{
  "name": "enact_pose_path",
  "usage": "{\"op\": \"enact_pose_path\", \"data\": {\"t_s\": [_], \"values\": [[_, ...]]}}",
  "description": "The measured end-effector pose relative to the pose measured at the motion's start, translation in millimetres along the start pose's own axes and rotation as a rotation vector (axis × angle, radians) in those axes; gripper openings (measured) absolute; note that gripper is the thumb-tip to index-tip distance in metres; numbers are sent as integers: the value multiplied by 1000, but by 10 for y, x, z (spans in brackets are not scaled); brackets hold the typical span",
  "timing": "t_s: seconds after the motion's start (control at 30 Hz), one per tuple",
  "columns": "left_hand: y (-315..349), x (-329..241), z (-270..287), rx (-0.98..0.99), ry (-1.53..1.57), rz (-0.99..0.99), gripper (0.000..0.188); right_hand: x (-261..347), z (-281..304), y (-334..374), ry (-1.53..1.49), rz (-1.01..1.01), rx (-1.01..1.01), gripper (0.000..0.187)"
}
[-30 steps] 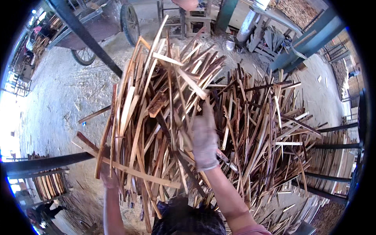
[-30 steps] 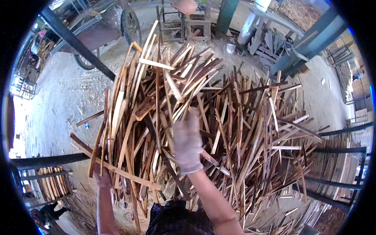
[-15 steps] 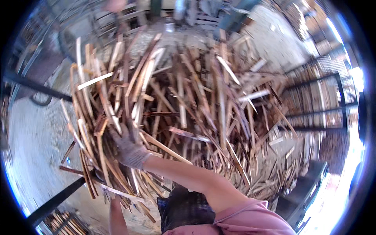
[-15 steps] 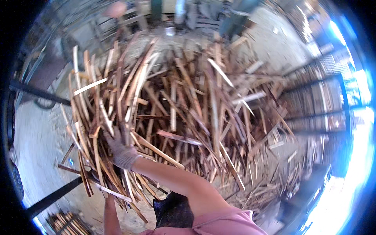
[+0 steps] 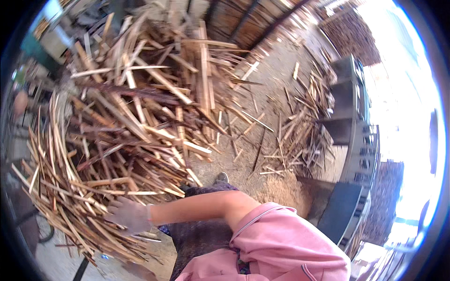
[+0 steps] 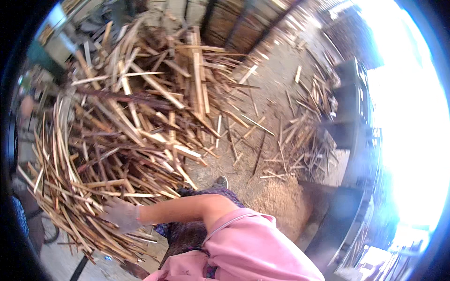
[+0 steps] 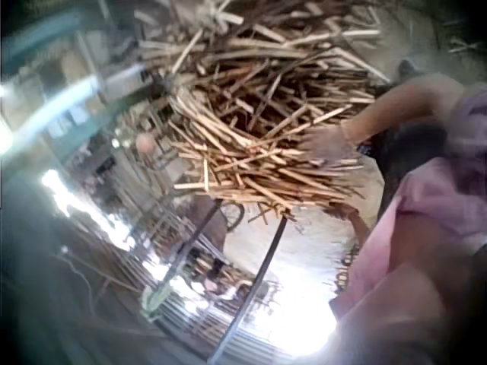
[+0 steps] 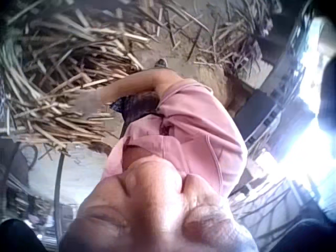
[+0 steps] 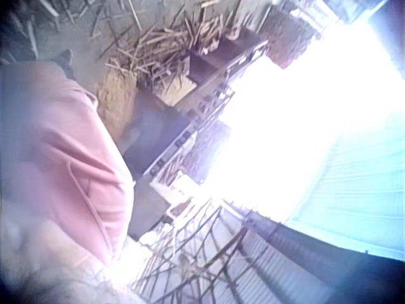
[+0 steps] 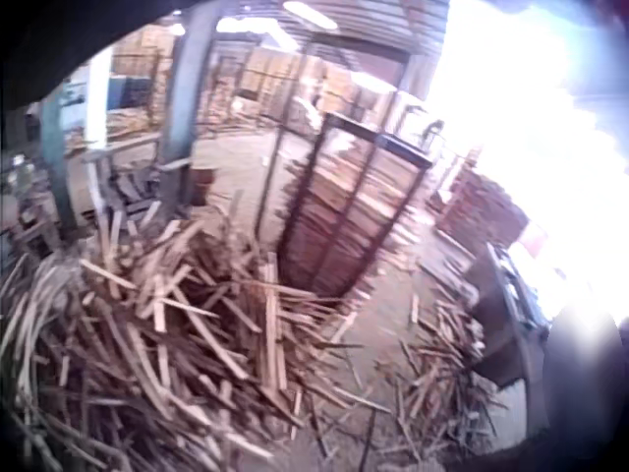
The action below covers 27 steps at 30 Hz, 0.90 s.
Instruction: The person gathers and sorts thin wooden sticks and planks from the floor, then places them into a metal rack. They repeatedly pick up bundles of sticks, arrange them, and transfer them to the rack, continuing this cycle throughout the clip.
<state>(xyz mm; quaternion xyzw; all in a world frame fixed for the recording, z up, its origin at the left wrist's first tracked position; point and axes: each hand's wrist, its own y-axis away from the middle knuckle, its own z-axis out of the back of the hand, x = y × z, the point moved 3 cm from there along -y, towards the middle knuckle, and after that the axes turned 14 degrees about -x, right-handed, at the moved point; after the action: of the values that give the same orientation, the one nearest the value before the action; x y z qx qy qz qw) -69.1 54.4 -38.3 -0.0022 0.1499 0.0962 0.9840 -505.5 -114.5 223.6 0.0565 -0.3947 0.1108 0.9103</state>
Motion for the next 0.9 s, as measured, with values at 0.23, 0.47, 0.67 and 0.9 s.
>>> {"op": "enact_pose_path", "data": {"t_s": [0.23,0.47,0.67,0.9], "values": [[1489,-1533,-127,561,71,66,55,-929,976,2834,-48,-361,-253,64],[2207,-3041,-292,887,75,-161,49,-2144,1013,6431,3,-1181,-333,43],[2498,-4793,-542,961,90,-328,46,-1493,1207,9091,-66,-1855,-539,59],[2948,-6333,-854,1065,-10,-536,44,-1365,293,9965,-213,-2056,-810,62]]}}
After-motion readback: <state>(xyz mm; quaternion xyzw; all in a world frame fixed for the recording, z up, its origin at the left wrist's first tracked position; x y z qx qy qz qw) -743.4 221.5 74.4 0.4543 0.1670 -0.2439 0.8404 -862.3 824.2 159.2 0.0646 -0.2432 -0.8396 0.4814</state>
